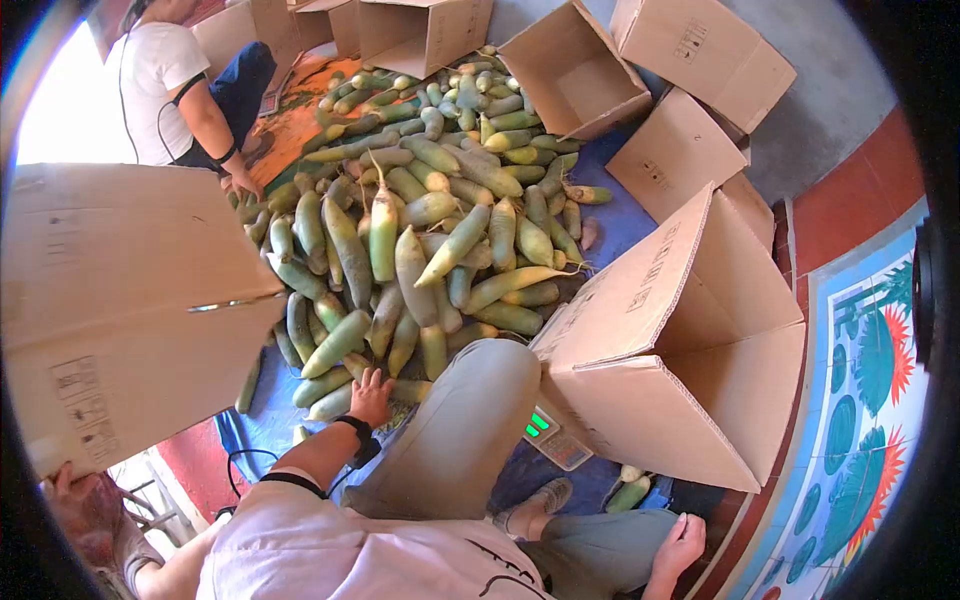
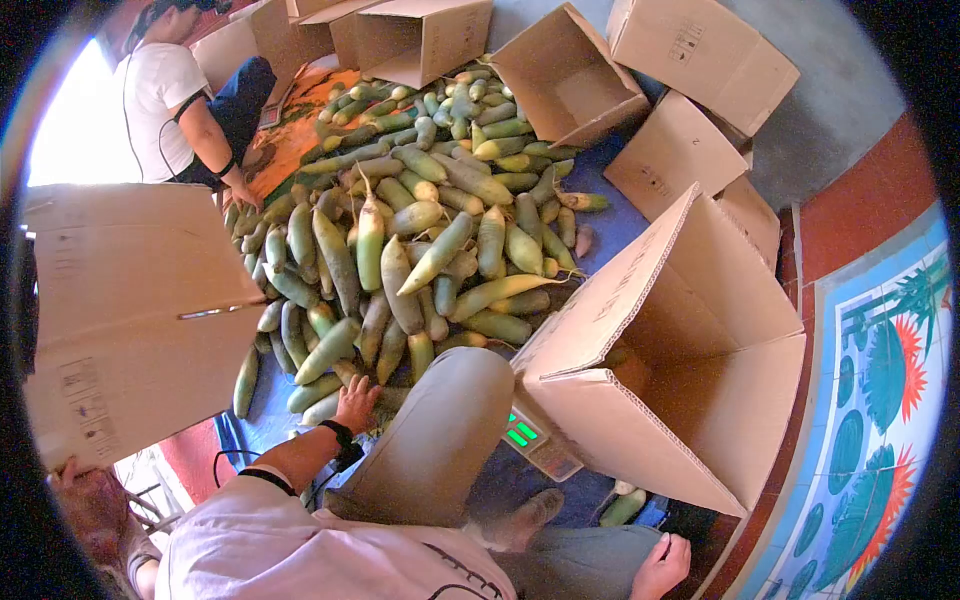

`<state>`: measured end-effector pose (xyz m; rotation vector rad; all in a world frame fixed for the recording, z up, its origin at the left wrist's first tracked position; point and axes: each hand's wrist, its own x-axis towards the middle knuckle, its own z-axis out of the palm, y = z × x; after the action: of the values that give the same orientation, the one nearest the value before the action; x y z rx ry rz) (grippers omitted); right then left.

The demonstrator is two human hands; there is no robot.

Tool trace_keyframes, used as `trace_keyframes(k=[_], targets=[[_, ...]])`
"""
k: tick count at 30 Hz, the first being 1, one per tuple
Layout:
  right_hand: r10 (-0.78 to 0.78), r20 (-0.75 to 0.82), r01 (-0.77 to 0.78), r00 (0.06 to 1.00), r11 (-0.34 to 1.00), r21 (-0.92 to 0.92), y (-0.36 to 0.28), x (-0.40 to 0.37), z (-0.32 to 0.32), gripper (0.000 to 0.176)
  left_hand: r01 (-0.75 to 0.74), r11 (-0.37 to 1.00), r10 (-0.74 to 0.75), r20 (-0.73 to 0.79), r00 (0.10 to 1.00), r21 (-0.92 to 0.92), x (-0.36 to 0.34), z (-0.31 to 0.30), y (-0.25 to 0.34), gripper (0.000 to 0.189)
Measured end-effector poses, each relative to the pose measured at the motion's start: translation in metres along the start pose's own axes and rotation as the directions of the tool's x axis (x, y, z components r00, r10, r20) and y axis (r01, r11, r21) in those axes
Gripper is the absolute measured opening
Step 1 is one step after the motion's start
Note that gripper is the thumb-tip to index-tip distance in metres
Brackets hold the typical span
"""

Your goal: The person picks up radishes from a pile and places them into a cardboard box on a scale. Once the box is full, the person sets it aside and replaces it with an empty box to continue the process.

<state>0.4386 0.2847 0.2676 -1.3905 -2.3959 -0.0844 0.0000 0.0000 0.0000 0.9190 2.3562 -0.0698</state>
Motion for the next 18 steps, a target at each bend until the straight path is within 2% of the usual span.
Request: trace_keyframes(k=[2, 3, 5, 6, 7, 9, 13, 15, 18], targets=[[-0.014, -0.031, 0.014, 0.999, 1.0, 0.004, 0.001, 0.006, -0.008, 0.014, 0.055, 0.995, -0.059, -0.044, 0.997, -0.077, 0.006, 0.001, 0.011, 0.071], [0.006, -0.013, -0.005, 1.0, 0.999, 0.053, -0.014, -0.009, 0.012, 0.014, 0.087, 0.996, -0.089, -0.047, 0.995, -0.033, 0.004, -0.007, -0.02, 0.071], [0.012, -0.035, -0.011, 0.999, 0.999, 0.046, -0.007, -0.005, 0.004, 0.015, 0.034, 0.957, -0.115, -0.268, 0.956, -0.289, 0.019, 0.002, -0.002, 0.07], [0.011, -0.037, -0.01, 0.999, 0.999, 0.041, -0.006, -0.003, 0.003, 0.015, -0.023, 0.952, -0.093, -0.357, 0.93, -0.307, 0.026, -0.001, 0.003, 0.07], [0.014, -0.036, -0.013, 0.999, 0.999, 0.03, -0.005, -0.003, 0.004, 0.015, -0.025, 0.952, -0.091, -0.359, 0.929, -0.304, 0.033, -0.009, 0.006, 0.07], [0.016, -0.031, -0.016, 0.999, 1.0, 0.006, -0.004, -0.002, 0.0, 0.015, -0.135, 0.896, -0.097, -0.484, 0.87, -0.422, 0.047, -0.023, 0.017, 0.068], [0.008, -0.014, -0.008, 1.0, 1.0, -0.003, 0.002, -0.005, 0.003, 0.015, -0.162, 0.892, -0.096, -0.528, 0.844, -0.422, 0.067, -0.058, 0.029, 0.067], [0.011, 0.004, -0.011, 1.0, 1.0, -0.009, 0.006, -0.005, 0.003, 0.015, -0.228, 0.864, -0.09, -0.584, 0.806, -0.448, 0.082, -0.067, 0.034, 0.066], [0.023, 0.005, -0.023, 1.0, 1.0, -0.014, 0.004, -0.006, 0.004, 0.014, -0.162, 0.799, -0.165, -0.47, 0.867, -0.58, 0.1, -0.084, 0.04, 0.068]])
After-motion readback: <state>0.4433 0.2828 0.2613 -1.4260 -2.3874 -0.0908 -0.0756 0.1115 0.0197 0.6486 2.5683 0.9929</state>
